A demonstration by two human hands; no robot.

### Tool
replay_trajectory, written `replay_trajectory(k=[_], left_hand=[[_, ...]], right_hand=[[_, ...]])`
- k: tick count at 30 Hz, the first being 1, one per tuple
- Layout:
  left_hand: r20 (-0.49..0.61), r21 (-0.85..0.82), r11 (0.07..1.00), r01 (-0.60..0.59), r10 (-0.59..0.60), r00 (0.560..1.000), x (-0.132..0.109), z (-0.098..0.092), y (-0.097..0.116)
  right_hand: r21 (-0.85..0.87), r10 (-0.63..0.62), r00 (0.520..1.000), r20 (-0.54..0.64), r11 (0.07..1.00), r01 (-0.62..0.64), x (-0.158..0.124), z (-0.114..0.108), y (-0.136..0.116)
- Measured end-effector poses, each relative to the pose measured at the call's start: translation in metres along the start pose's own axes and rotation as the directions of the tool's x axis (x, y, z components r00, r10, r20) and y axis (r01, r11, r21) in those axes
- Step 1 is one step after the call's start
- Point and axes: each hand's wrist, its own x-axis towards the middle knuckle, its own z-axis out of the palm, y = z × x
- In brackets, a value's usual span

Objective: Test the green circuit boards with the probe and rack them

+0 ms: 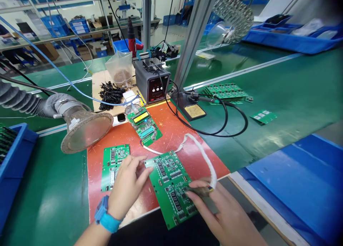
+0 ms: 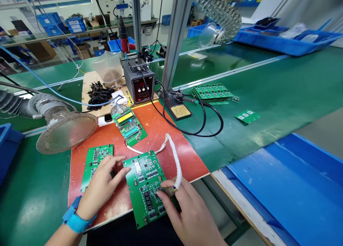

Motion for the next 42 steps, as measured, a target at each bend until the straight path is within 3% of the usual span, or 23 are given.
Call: replay_trajectory(k=[34,37,39,42], left_hand=[[0.016,-0.067,0.998,0.02,-0.019,1.0,0.005,-0.002,-0.002],[-0.003,-0.139,0.99,0.036,-0.037,0.999,0.004,0.0,0.0],[-0.011,-0.275,0.959,0.074,-0.08,0.997,0.001,0.001,0.002],[0.091,-0.588,0.783,0.202,-0.184,0.979,-0.007,-0.002,0.003]], right_hand=[[-0.058,-0.039,0.998,-0.047,0.998,0.036,0.003,-0.001,-0.004],[-0.031,-0.024,0.999,-0.041,0.999,0.022,0.006,-0.005,-0.003],[0.007,0.011,0.999,-0.043,1.0,-0.011,0.012,-0.01,-0.002],[0.061,0.107,0.987,-0.116,0.993,-0.1,0.028,-0.014,0.002]])
